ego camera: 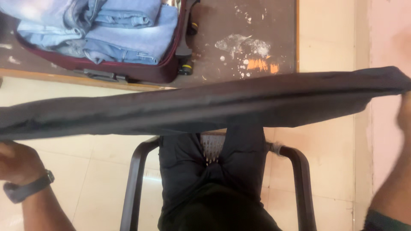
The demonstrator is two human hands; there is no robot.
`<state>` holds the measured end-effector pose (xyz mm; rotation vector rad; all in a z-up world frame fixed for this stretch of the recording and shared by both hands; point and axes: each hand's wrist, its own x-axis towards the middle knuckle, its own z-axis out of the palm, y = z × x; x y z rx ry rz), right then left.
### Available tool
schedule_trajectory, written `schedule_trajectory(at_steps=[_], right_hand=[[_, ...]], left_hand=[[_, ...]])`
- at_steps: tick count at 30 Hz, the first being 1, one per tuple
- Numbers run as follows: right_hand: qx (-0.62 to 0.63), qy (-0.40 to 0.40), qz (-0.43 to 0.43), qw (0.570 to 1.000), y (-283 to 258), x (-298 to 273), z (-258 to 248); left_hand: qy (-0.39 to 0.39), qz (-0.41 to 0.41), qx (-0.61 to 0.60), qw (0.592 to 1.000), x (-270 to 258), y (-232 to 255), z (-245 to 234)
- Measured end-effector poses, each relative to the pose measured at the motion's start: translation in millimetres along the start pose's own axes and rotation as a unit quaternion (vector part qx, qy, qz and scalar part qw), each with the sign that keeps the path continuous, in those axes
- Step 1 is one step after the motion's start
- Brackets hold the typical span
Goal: The person folds black trousers and places them into a suitcase already containing denim garments before closing and zipping the suitcase.
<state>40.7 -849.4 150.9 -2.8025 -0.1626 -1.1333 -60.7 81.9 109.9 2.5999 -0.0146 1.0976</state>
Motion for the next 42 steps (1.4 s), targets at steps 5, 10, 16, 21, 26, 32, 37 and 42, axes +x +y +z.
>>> schedule_trajectory(at_steps=[5, 10, 16, 21, 26, 32, 37, 42], right_hand=[[0.008, -0.065, -0.081, 0.995, -55.8, -34.3, -7.0], [0.093, -0.336, 0.052, 0.936, -64.2, -121.6, 36.1], [0.085, -0.500, 0.273, 0.817, -68.4, -170.4, 40.8], [0.185, -0.560, 0.331, 0.736, -87.2, -150.1, 39.6], [0.083, -0.476, 0.197, 0.853, -129.4, -115.8, 31.2], [0.169, -0.464, -0.065, 0.867, -270.3, -71.1, 70.3], [0.226, -0.597, -0.095, 0.764, -280.4, -48.4, 120.7], [0.371, -0.501, 0.153, 0.767, -210.9, -7.1, 162.3]], left_hand=[[0.045, 0.070, 0.052, 0.995, 7.0, 19.3, -9.4], [-0.226, -0.013, 0.059, 0.972, -17.9, 40.1, -6.8], [-0.239, -0.116, 0.017, 0.964, -56.3, 34.0, -4.1], [-0.208, -0.070, 0.003, 0.976, -69.0, 29.6, 2.3], [-0.196, -0.058, -0.007, 0.979, -65.5, 28.8, 1.0], [-0.201, -0.047, -0.001, 0.979, -57.2, 35.3, 10.7], [-0.198, -0.055, -0.005, 0.979, -61.3, 34.0, 5.0], [-0.205, -0.111, -0.055, 0.971, -49.6, 48.8, 15.2]])
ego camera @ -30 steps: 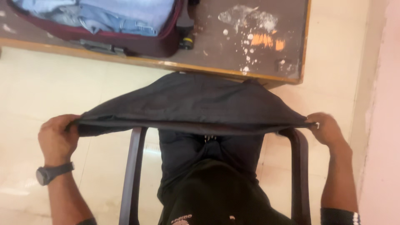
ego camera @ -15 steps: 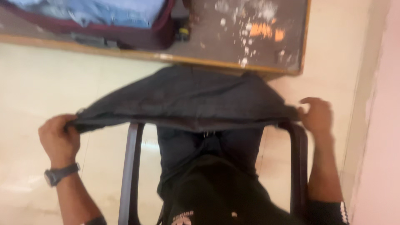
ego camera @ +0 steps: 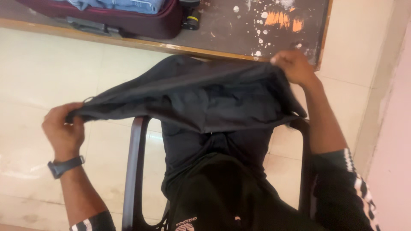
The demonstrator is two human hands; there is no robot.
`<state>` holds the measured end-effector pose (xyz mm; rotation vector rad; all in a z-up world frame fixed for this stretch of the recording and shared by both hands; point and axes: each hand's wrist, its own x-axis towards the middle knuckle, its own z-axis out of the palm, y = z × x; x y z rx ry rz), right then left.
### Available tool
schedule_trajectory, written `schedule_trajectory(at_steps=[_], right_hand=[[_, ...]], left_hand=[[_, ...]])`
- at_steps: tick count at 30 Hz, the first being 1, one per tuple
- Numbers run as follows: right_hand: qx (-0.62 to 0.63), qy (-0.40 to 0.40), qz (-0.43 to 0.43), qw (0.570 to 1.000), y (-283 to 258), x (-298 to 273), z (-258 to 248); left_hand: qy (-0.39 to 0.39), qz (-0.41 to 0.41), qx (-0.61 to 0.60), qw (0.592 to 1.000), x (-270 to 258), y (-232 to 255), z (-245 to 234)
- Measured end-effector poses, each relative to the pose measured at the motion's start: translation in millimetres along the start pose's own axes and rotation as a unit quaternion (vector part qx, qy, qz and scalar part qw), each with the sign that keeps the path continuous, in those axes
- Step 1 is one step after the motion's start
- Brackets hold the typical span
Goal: The person folds black trousers and places them into a suitcase already containing denim garments before closing and zipping the suitcase.
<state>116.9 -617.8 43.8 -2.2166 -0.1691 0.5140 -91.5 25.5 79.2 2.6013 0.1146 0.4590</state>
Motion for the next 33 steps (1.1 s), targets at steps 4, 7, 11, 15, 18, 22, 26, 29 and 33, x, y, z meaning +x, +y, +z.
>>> schedule_trajectory(at_steps=[4, 7, 11, 15, 18, 22, 26, 29, 33], right_hand=[[-0.266, 0.230, -0.145, 0.925, 0.4, 7.7, 9.4], [-0.219, 0.207, -0.175, 0.937, -3.2, -3.7, 9.0], [-0.184, 0.082, -0.131, 0.971, -5.4, -16.2, 10.7], [-0.215, 0.111, -0.175, 0.954, -8.8, -5.9, 24.0], [-0.244, 0.148, -0.250, 0.925, -7.5, 9.5, 29.5], [-0.171, 0.115, -0.124, 0.971, 14.9, 29.1, 16.8], [-0.032, 0.125, -0.006, 0.992, 43.1, 41.2, -17.4], [0.112, 0.085, -0.025, 0.990, 61.5, 62.4, -38.8], [-0.008, 0.155, -0.016, 0.988, 71.1, 94.5, -56.8]], left_hand=[[-0.029, 0.078, 0.033, 0.996, 22.7, 17.6, 21.3], [-0.015, 0.074, 0.038, 0.996, 33.8, 17.7, 28.4], [-0.009, 0.076, 0.044, 0.996, 42.2, 9.5, 31.6], [0.012, 0.073, 0.049, 0.996, 49.0, -2.9, 38.1], [0.032, 0.080, 0.051, 0.995, 67.6, -15.0, 39.1], [0.040, 0.086, 0.074, 0.993, 95.2, -24.3, 45.2], [0.006, 0.070, 0.032, 0.997, 119.8, -12.2, 64.3], [-0.003, 0.075, 0.010, 0.997, 136.2, 12.4, 83.8], [0.076, 0.128, -0.001, 0.989, 158.4, 42.7, 105.7]])
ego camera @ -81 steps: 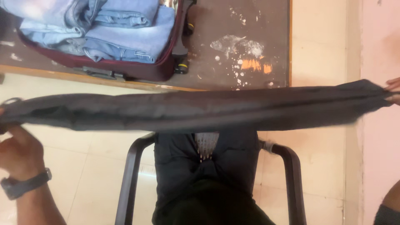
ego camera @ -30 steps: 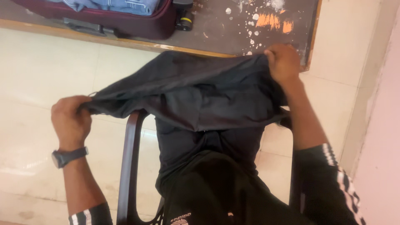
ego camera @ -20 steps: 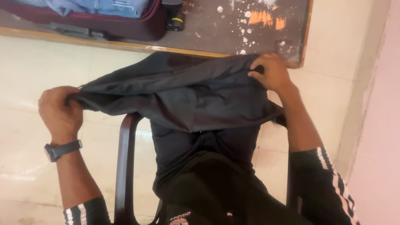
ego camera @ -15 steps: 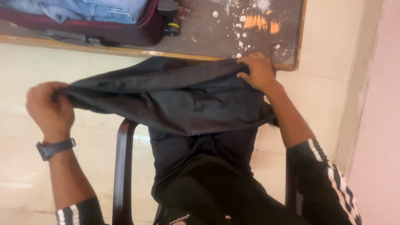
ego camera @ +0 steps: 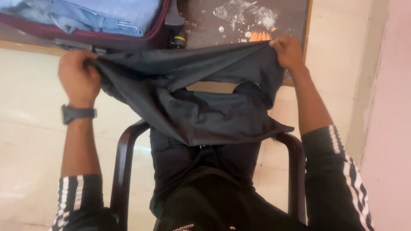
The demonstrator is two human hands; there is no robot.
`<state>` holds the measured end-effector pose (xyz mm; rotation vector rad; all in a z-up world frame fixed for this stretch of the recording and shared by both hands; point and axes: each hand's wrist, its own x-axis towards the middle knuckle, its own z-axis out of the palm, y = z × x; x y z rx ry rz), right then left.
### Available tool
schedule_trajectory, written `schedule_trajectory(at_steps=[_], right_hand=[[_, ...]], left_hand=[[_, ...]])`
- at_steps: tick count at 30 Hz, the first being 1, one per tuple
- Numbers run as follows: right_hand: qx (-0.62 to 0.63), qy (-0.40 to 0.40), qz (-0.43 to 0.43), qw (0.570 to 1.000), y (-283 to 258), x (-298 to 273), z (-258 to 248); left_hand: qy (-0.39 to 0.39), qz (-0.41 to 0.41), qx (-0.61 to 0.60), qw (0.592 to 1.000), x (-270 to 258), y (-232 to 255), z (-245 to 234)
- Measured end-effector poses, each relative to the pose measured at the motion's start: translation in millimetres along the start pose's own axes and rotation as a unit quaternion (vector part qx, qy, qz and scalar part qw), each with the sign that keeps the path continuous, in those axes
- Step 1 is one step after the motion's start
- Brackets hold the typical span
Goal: The person folds black trousers and places them into a suitcase already containing denim garments before closing and zipping the suitcase.
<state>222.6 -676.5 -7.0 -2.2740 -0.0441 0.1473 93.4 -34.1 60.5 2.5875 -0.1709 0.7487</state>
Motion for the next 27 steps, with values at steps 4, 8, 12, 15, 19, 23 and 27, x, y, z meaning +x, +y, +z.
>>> schedule_trajectory(at_steps=[4, 8, 12, 15, 19, 23, 27], right_hand=[[-0.267, 0.149, -0.194, 0.932, -7.7, -17.8, 24.5], [-0.252, 0.112, -0.177, 0.945, -37.0, -62.2, 44.6], [-0.197, 0.101, -0.205, 0.953, -69.7, -67.7, 59.6], [-0.114, 0.075, -0.273, 0.952, -104.9, -61.8, 96.7], [-0.045, 0.008, -0.319, 0.947, -156.9, -53.9, 157.5], [-0.084, -0.001, -0.392, 0.916, -191.5, -24.5, 207.7], [-0.112, -0.032, -0.349, 0.930, -182.2, 16.2, 235.6]], left_hand=[[0.056, -0.016, -0.008, 0.998, 11.4, 6.0, 19.5], [0.012, -0.061, -0.046, 0.997, 0.9, 5.4, 21.0], [-0.061, -0.099, -0.068, 0.991, -16.8, 25.3, -2.0], [-0.169, -0.129, -0.062, 0.975, -27.4, 50.7, -47.1], [-0.384, -0.178, -0.031, 0.905, -33.2, 90.5, -101.0], [-0.402, -0.171, -0.057, 0.898, -41.8, 119.6, -135.2], [-0.317, -0.097, -0.067, 0.941, -49.1, 129.7, -144.4]])
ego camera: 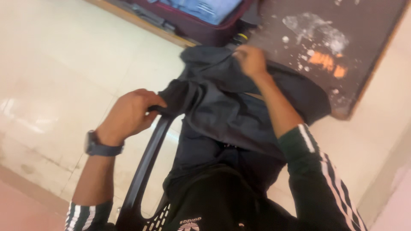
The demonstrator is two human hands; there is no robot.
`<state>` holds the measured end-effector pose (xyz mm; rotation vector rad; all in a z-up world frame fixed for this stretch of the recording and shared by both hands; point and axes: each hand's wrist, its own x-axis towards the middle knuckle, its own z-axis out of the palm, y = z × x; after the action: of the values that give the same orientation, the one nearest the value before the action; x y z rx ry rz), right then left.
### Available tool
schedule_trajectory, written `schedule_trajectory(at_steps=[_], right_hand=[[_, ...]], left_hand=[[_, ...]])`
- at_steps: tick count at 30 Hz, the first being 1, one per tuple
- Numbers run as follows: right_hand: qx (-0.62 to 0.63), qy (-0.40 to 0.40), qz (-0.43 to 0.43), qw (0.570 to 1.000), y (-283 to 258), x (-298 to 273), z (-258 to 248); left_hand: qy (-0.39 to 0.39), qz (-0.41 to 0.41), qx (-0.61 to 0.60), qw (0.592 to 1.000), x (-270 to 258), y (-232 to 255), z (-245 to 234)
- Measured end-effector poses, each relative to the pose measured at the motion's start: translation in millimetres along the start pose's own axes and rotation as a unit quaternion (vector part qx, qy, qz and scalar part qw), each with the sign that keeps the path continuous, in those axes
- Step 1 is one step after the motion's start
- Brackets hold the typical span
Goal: The person folds black trousers and places them into a suitcase already containing denim garments before closing and zipping the suitcase.
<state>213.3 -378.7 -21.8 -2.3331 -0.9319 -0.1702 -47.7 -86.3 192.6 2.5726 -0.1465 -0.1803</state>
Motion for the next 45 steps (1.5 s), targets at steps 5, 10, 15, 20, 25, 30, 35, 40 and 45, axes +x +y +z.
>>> schedule_trajectory(at_steps=[5, 10, 15, 20, 25, 30, 35, 40, 45], right_hand=[[0.130, -0.024, 0.131, 0.983, 46.0, -11.5, -55.5], [0.083, -0.008, 0.145, 0.986, 74.5, -61.4, -108.3], [0.022, -0.232, 0.112, 0.966, 60.4, -105.4, -137.7], [-0.040, -0.036, 0.092, 0.994, -23.6, -87.4, -116.1], [0.091, -0.016, 0.043, 0.995, -63.3, -32.0, -37.2], [0.005, -0.073, 0.078, 0.994, -58.0, -10.2, 20.4], [0.094, 0.056, 0.057, 0.992, -88.1, -33.8, -27.4], [0.146, 0.101, 0.070, 0.982, -148.6, -68.3, -91.5], [0.128, 0.141, 0.012, 0.982, -155.2, -77.2, -119.5]], left_hand=[[0.032, 0.060, -0.028, 0.997, 1.1, 13.3, -4.4], [-0.038, 0.079, -0.116, 0.989, 17.4, 40.0, -1.8], [-0.114, 0.163, -0.160, 0.967, 11.1, 70.5, 38.8], [-0.205, 0.163, -0.184, 0.947, -6.1, 96.3, 84.8], [-0.209, 0.119, -0.130, 0.962, -23.9, 88.5, 97.3], [-0.192, 0.078, -0.156, 0.966, -41.9, 73.8, 91.4], [-0.041, 0.008, -0.104, 0.994, -35.9, 47.3, 78.5], [0.155, -0.087, -0.349, 0.920, 42.0, 11.9, 99.3], [0.056, -0.014, -0.278, 0.959, 110.5, 19.6, 96.2]])
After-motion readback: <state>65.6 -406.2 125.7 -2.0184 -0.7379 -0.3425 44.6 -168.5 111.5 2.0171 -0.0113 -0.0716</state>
